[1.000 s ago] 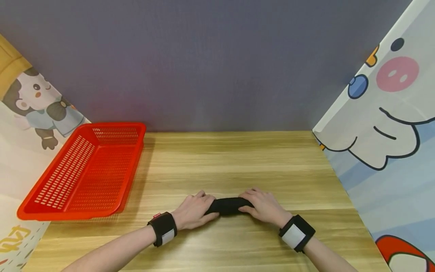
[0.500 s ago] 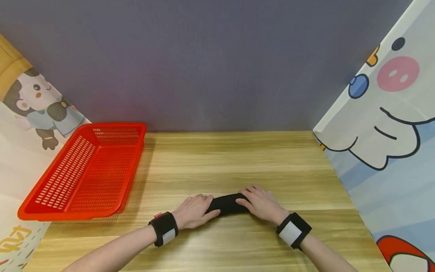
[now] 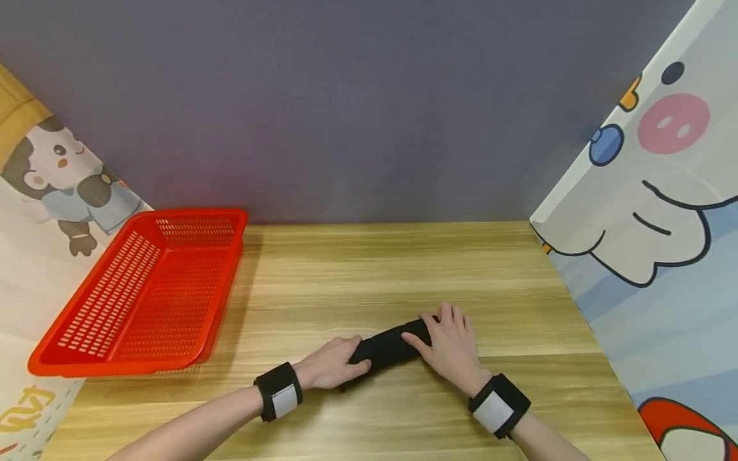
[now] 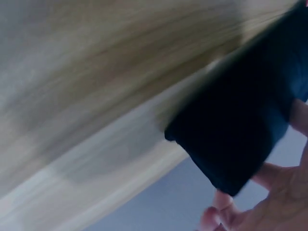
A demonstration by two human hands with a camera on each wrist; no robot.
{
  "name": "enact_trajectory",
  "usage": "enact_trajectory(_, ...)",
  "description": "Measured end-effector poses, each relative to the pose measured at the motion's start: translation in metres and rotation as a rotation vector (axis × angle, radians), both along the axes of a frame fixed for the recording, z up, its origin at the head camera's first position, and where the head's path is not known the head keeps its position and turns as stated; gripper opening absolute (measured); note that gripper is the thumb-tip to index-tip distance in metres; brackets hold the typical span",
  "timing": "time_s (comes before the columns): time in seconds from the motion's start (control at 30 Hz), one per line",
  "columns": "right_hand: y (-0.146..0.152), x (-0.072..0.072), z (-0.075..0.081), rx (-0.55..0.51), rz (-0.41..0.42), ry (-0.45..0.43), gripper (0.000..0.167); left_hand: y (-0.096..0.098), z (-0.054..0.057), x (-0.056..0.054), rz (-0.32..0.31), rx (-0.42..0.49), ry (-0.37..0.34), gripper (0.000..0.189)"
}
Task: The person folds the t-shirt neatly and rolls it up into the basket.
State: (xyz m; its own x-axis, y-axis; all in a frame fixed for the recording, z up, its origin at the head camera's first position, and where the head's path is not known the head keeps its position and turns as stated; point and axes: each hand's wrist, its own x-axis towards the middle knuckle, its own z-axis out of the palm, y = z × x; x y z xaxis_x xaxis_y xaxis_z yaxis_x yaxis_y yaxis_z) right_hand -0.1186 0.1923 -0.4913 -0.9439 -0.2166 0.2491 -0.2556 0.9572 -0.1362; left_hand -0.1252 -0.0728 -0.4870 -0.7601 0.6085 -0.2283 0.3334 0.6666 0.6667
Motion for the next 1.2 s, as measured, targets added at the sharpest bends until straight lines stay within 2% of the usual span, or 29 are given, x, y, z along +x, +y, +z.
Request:
enact_trajectory(0.07, 0.002, 0.003, 0.001, 0.007, -0.018, 0.044, 0.061, 0.002, 0.004, 0.004, 0.007, 0.013, -0.066, 0.035)
enact_trajectory(0.13, 0.004, 0.004, 0.003, -0.013, -0.034, 0.048, 0.061, 0.005, 0.010, 0.008, 0.012, 0.027, -0.128, 0.038)
enact_trajectory(0.2, 0.008, 0.005, 0.003, -0.055, -0.042, 0.036, 0.060, 0.008, 0.013, 0.012, 0.020, 0.056, -0.178, 0.039)
enact_trajectory(0.27, 0.011, 0.006, 0.005, -0.110, -0.061, -0.016, 0.059, 0.009, 0.014, 0.015, 0.026, 0.084, -0.196, 0.040)
enact_trajectory(0.4, 0.014, 0.008, 0.012, -0.235, -0.099, -0.162, 0.057, 0.010, 0.013, 0.019, 0.037, 0.107, -0.163, 0.043)
enact_trajectory(0.47, 0.015, 0.008, 0.015, -0.333, -0.099, -0.248, 0.059, 0.010, 0.012, 0.020, 0.043, 0.117, -0.138, 0.046)
enact_trajectory(0.67, 0.006, 0.004, 0.016, -0.626, -0.076, -0.475, 0.078, 0.016, 0.014, 0.024, 0.053, 0.187, -0.102, 0.055)
enact_trajectory(0.77, -0.001, 0.001, 0.015, -0.810, -0.102, -0.574, 0.088, 0.020, 0.016, 0.025, 0.038, 0.222, -0.120, 0.054)
enact_trajectory(0.87, -0.006, -0.002, 0.013, -1.044, -0.116, -0.660, 0.094, 0.023, 0.018, 0.026, 0.026, 0.230, -0.132, 0.053)
enact_trajectory(0.97, -0.012, -0.005, 0.013, -1.272, -0.125, -0.723, 0.097, 0.024, 0.019, 0.027, 0.014, 0.208, -0.106, 0.052)
enact_trajectory(1.03, -0.014, -0.007, 0.013, -1.379, -0.146, -0.752, 0.097, 0.024, 0.019, 0.027, 0.002, 0.185, -0.079, 0.052)
enact_trajectory(1.1, -0.015, -0.010, 0.013, -1.449, -0.185, -0.763, 0.098, 0.024, 0.020, 0.027, -0.010, 0.164, -0.057, 0.052)
enact_trajectory(1.2, -0.016, -0.014, 0.014, -1.486, -0.230, -0.760, 0.097, 0.026, 0.020, 0.027, -0.022, 0.144, -0.044, 0.053)
